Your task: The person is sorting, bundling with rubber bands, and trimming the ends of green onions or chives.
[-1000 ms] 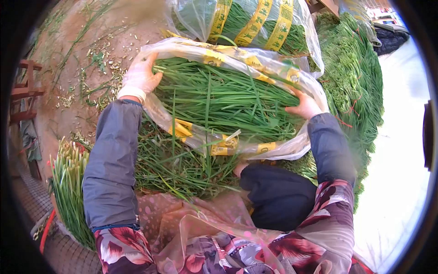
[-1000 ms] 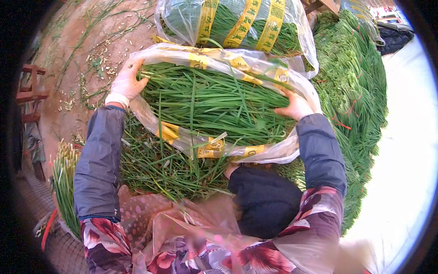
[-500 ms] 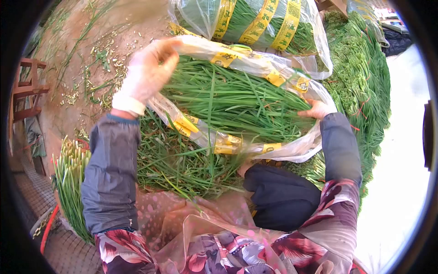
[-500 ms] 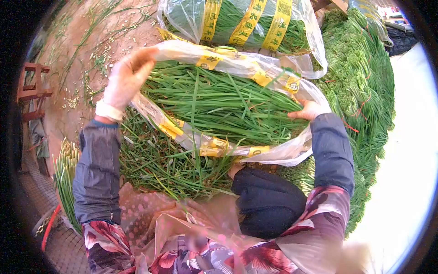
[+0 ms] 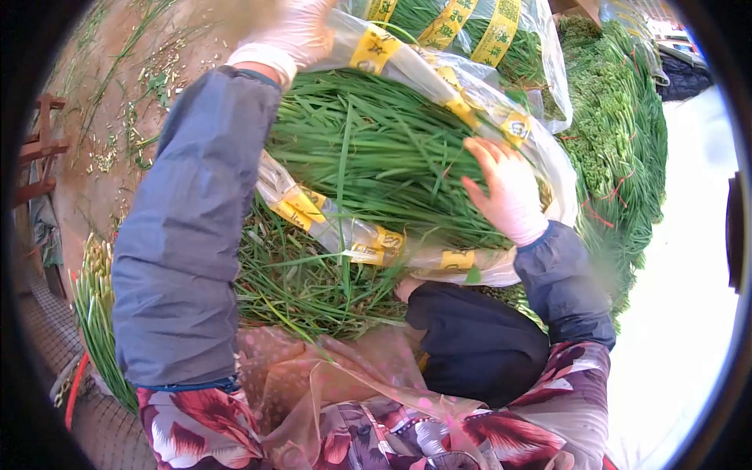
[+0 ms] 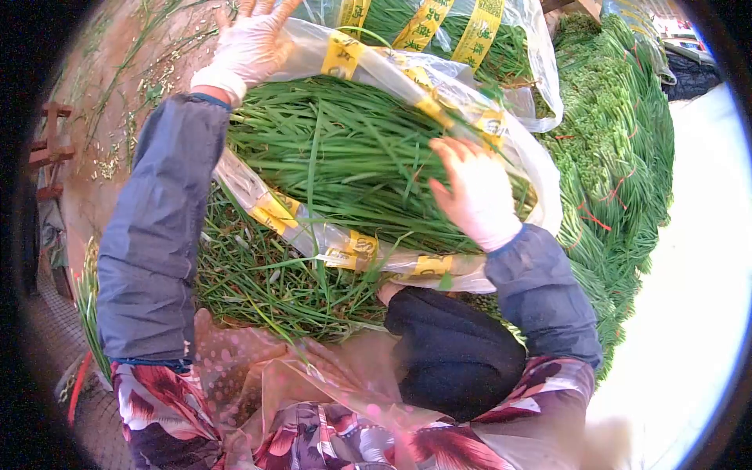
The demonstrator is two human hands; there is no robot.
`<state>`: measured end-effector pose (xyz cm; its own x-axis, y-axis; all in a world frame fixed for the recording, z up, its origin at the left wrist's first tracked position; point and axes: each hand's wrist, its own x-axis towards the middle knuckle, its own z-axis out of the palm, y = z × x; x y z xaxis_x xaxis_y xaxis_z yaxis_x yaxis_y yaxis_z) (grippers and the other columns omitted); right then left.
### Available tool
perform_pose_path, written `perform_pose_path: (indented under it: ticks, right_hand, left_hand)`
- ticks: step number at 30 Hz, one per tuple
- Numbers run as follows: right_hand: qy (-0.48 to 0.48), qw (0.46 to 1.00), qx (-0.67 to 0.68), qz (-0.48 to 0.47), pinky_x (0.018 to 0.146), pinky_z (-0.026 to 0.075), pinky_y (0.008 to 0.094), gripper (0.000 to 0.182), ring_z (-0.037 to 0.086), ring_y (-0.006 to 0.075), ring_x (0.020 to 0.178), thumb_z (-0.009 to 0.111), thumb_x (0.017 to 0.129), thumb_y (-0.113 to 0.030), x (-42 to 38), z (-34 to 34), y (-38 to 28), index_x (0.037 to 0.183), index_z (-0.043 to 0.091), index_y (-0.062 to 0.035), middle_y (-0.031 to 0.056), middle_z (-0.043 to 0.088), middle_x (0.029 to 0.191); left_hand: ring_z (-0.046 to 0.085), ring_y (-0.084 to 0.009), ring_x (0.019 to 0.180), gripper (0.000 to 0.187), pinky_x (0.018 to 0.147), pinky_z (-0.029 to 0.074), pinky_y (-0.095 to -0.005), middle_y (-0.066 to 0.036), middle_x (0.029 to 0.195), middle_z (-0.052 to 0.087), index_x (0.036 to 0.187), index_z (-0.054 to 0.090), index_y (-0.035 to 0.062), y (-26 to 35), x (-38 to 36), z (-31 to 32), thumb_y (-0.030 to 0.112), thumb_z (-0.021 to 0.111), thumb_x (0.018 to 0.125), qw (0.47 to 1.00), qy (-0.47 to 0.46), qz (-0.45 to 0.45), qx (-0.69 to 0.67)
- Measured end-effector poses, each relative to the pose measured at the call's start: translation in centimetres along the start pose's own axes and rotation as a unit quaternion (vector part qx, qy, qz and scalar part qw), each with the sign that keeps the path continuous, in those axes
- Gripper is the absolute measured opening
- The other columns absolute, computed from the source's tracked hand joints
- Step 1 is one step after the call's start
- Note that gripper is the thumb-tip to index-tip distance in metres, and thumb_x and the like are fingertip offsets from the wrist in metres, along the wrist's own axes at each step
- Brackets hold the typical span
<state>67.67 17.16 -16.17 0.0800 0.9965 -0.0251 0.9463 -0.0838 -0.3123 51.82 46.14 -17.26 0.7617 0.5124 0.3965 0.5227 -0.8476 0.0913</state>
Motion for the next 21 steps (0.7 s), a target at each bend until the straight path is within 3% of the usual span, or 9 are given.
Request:
perform_pose_path:
  ticks: [1, 3, 7, 8, 9, 10, 12, 16, 21]
  right_hand:
    - [0.009, 0.996, 0.086, -0.013, 0.091, 0.046, 0.0385, 0.044, 0.059, 0.0313, 0.105, 0.068, 0.080, -0.019, 1.3, 0.9, -1.0, 0.121, 0.057, -0.0060, 0.0164, 0.062, 0.112]
    - [0.016, 0.976, 0.218, -0.015, 0.093, 0.045, 0.0378, 0.036, 0.058, 0.0322, 0.108, 0.062, 0.087, -0.022, 3.1, 2.9, 0.1, 0.119, 0.058, -0.0051, 0.0163, 0.063, 0.114]
    - [-0.102, 0.917, 0.275, 0.272, 0.099, 0.040, 0.0349, 0.054, 0.055, 0.0276, 0.116, 0.050, 0.092, -0.043, 2.4, 5.3, 14.9, 0.128, 0.053, -0.0031, 0.0162, 0.061, 0.121]
    - [-0.139, 0.967, 0.107, 0.183, 0.103, 0.037, 0.0328, 0.048, 0.047, 0.0240, 0.126, 0.047, 0.096, -0.038, 0.7, 3.2, 15.8, 0.131, 0.051, -0.0060, 0.0148, 0.055, 0.129]
    - [-0.087, 0.967, 0.146, 0.191, 0.106, 0.035, 0.0345, 0.050, 0.041, 0.0247, 0.130, 0.046, 0.096, -0.036, -1.5, 2.6, 18.2, 0.135, 0.045, -0.0063, 0.0140, 0.048, 0.138]
    - [-0.303, 0.906, -0.141, 0.259, 0.108, 0.034, 0.0348, 0.053, 0.036, 0.0244, 0.134, 0.043, 0.096, -0.034, -0.1, -3.1, 11.2, 0.140, 0.036, -0.0053, 0.0128, 0.039, 0.145]
    - [-0.083, 0.949, 0.262, 0.156, 0.107, 0.034, 0.0342, 0.058, 0.036, 0.0278, 0.133, 0.048, 0.094, -0.037, -6.8, 1.7, 21.7, 0.142, 0.034, -0.0064, 0.0148, 0.037, 0.145]
    - [-0.306, 0.931, -0.085, 0.179, 0.110, 0.030, 0.0344, 0.080, 0.034, 0.0307, 0.135, 0.065, 0.079, -0.047, -4.8, -4.8, 11.6, 0.142, 0.036, -0.0077, 0.0178, 0.037, 0.145]
    - [-0.307, 0.929, -0.016, 0.206, 0.106, 0.034, 0.0369, 0.106, 0.041, 0.0342, 0.129, 0.085, 0.056, -0.035, -7.8, -4.0, 9.8, 0.143, 0.032, -0.0066, 0.0242, 0.042, 0.139]
  left_hand:
    - [0.027, -0.0433, 0.136, 0.066, 0.106, 0.026, -0.0584, -0.020, 0.150, 0.027, 0.137, 0.046, 0.0141, -0.7, 0.0, 0.0, 0.019, 0.061, 0.073, 0.999, 0.031, 0.028, -0.024]
    - [0.030, -0.0449, 0.132, 0.064, 0.106, 0.026, -0.0562, -0.021, 0.143, 0.034, 0.135, 0.045, 0.0094, 1.5, -1.0, -2.2, 0.013, 0.060, 0.073, 0.997, 0.039, 0.038, -0.051]
    - [0.041, -0.0376, 0.128, 0.066, 0.104, 0.032, -0.0587, -0.015, 0.136, 0.046, 0.135, 0.043, 0.0111, 6.0, -4.9, 0.6, 0.016, 0.069, 0.075, 0.952, 0.006, 0.103, -0.287]
    - [0.042, -0.0382, 0.127, 0.065, 0.104, 0.033, -0.0569, -0.016, 0.133, 0.048, 0.133, 0.045, 0.0082, 8.5, -6.9, 0.7, 0.017, 0.070, 0.073, 0.929, -0.017, 0.135, -0.343]
    - [0.040, -0.0386, 0.128, 0.066, 0.104, 0.031, -0.0581, -0.016, 0.135, 0.047, 0.133, 0.045, 0.0085, 11.2, -8.3, 0.6, 0.018, 0.071, 0.073, 0.929, -0.056, 0.136, -0.340]
    - [0.038, -0.0389, 0.130, 0.067, 0.105, 0.030, -0.0594, -0.016, 0.136, 0.045, 0.134, 0.045, 0.0088, 13.7, -9.7, 0.5, 0.020, 0.071, 0.073, 0.926, -0.095, 0.138, -0.338]
    - [0.033, -0.0396, 0.133, 0.068, 0.106, 0.026, -0.0615, -0.015, 0.138, 0.043, 0.134, 0.044, 0.0081, 17.0, -12.2, 1.8, 0.023, 0.072, 0.073, 0.931, -0.146, 0.135, -0.307]
    - [0.029, -0.0402, 0.135, 0.062, 0.107, 0.023, -0.0624, -0.014, 0.141, 0.040, 0.131, 0.048, 0.0085, 18.8, -15.8, 2.2, 0.024, 0.070, 0.076, 0.912, -0.266, 0.121, -0.288]
    - [0.038, -0.0409, 0.130, 0.051, 0.107, 0.029, -0.0570, -0.012, 0.133, 0.049, 0.124, 0.054, 0.0107, 17.2, -19.1, -1.5, 0.014, 0.069, 0.075, 0.911, -0.174, 0.032, -0.374]
